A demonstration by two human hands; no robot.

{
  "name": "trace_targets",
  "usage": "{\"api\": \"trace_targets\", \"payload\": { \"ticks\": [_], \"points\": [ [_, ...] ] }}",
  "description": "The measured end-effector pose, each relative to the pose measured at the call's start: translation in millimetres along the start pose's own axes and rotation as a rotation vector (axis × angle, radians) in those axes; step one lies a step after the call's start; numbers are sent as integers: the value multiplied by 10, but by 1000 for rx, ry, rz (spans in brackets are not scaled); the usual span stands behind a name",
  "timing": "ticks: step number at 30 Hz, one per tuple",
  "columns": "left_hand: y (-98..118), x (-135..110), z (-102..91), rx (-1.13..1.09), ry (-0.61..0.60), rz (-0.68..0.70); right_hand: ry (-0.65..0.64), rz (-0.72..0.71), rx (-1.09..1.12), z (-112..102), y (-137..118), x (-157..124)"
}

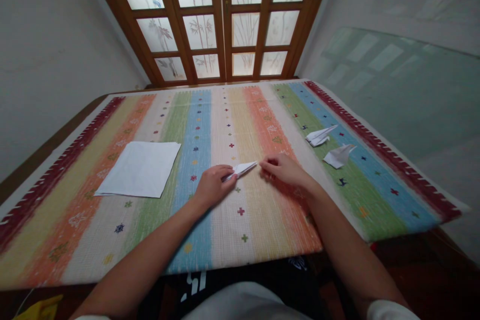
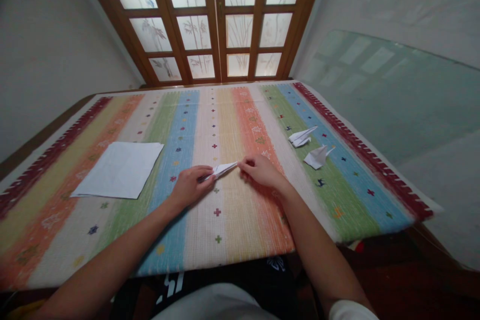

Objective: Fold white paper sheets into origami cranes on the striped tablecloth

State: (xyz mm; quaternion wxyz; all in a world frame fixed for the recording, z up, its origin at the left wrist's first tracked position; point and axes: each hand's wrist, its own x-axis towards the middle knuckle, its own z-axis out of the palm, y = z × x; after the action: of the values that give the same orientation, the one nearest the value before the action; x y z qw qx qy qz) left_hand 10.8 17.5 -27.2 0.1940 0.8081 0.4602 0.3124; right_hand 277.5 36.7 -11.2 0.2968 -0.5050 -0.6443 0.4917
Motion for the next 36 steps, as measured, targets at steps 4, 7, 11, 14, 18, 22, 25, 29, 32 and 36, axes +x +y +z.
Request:
{"api": "trace_targets", "payload": {
  "ticks": [4,7,11,14,18,22,25,29,32,36],
  "points": [
    [-1,48,-48,-193,82,-201,-241,56,350,347,-73,-14],
    [31,38,-60,-306,112,-234,-141,41,532,584,-129,34],
    [76,-4,-55,-376,132,-167,-20,-20,575,668,-130,85],
    [90,-23,-46,-336,142,-111,17,-20,587,670,-108,80],
    [100,-29,-38,-319,147,-74,45,-8,647,722,-116,66],
    [121,-33,-46,-338,142,-94,67,9,672,770,-131,74],
    [136,-38,-54,-368,154,-98,43,20,657,767,-127,75],
    [144,-46,-56,-364,168,-93,63,12,679,754,-123,68],
    [148,-52,-53,-294,170,-57,46,27,733,756,-116,70],
    [148,-61,-42,-219,220,5,48,8,717,765,-83,85]
  ]
}}
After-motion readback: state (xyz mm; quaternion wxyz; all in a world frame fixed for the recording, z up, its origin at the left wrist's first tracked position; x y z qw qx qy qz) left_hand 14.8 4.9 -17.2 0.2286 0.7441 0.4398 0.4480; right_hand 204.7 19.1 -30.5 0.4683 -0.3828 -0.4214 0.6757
